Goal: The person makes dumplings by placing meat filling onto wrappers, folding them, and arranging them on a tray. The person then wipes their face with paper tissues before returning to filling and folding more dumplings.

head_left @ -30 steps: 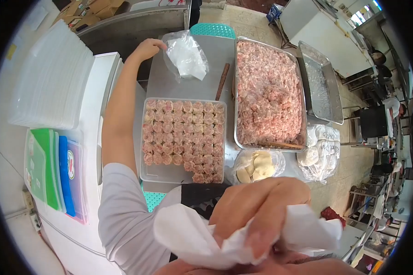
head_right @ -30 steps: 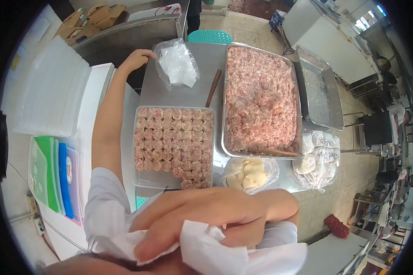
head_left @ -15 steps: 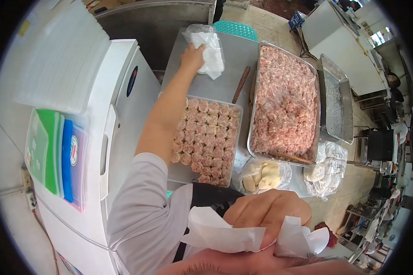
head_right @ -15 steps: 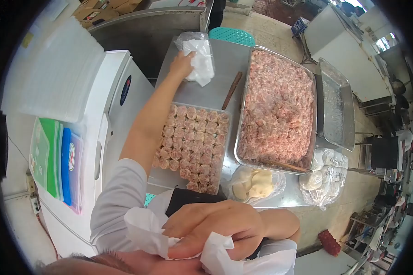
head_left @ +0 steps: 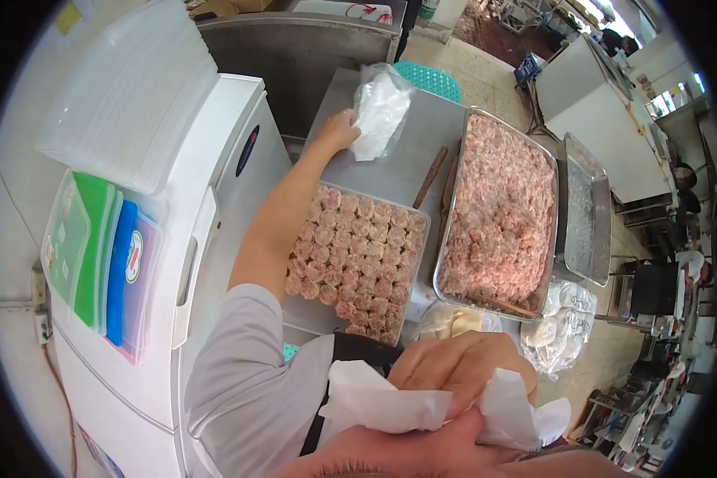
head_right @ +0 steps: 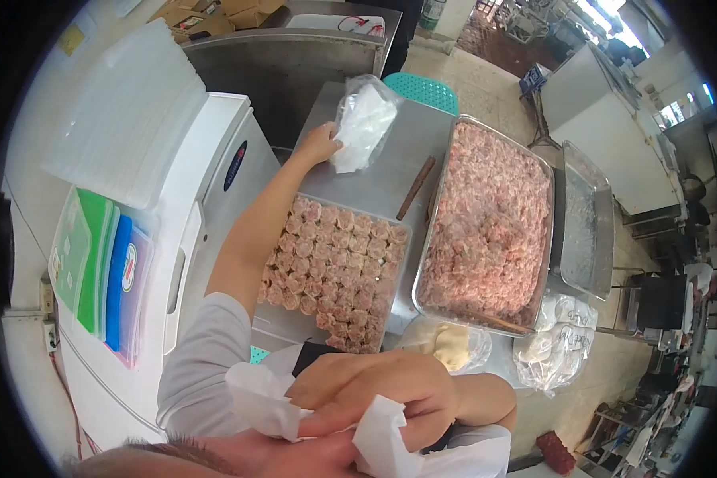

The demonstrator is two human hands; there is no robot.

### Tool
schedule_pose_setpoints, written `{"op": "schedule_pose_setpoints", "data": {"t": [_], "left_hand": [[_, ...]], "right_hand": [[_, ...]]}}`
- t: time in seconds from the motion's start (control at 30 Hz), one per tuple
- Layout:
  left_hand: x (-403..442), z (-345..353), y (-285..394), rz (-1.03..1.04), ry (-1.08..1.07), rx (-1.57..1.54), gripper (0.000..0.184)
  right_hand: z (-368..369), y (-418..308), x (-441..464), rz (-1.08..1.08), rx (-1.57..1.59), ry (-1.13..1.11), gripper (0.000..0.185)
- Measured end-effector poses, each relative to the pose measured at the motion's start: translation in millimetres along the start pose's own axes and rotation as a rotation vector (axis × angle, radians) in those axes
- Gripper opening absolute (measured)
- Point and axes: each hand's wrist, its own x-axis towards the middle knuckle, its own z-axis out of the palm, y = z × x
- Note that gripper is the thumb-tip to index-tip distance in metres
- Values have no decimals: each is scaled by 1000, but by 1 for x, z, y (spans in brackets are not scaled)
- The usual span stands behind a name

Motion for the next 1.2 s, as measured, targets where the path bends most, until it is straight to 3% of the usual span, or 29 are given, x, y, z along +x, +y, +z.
{"op": "schedule_pose_setpoints", "data": {"t": [0.07,0.1,0.17,0.27,0.33,0.4,0.47,0.53,0.57,0.67,0.73,0.8,0.97,1.0,1.07,1.2], "left_hand": [[10,-1,-4,98,93,-125,39],[7,-10,1,103,105,-123,39],[-6,-38,24,-13,60,-669,33],[13,-97,23,-24,40,-863,29],[34,-136,17,93,164,-1255,29],[56,-191,12,108,369,-1219,34],[100,-234,-21,268,415,-1419,54],[101,-255,-17,125,565,-1435,64],[98,-256,-19,86,503,-1421,82],[66,-215,16,-90,489,-1315,95],[42,-183,25,14,186,-1128,104],[7,-155,47,3,61,-1049,101],[-115,-139,113,289,-275,-751,83],[-137,-136,121,283,-274,-739,83],[-182,-135,135,504,-336,-758,78],[-263,-142,164,592,-309,-764,78]], "right_hand": [[-26,19,-6,-189,-209,-226,41],[-28,17,-1,-191,-213,-238,41],[-30,12,8,-161,-243,-234,40],[-39,15,18,-172,-256,-257,39],[-38,11,28,-183,-261,-226,39],[-26,0,36,-196,-265,-177,39],[-13,-14,42,-94,-217,-16,40],[-15,-12,41,-113,-196,-22,41],[-15,-10,39,-127,-175,-34,41],[-16,-8,25,-35,-326,-72,40],[-10,-4,28,-41,-300,-107,41],[-3,3,31,-69,-253,-157,44],[34,-11,16,-142,-165,-160,46],[41,-11,8,-217,-142,-140,46],[53,-11,-17,-225,-123,-128,45],[63,-36,-43,-92,-181,-171,43]]}}
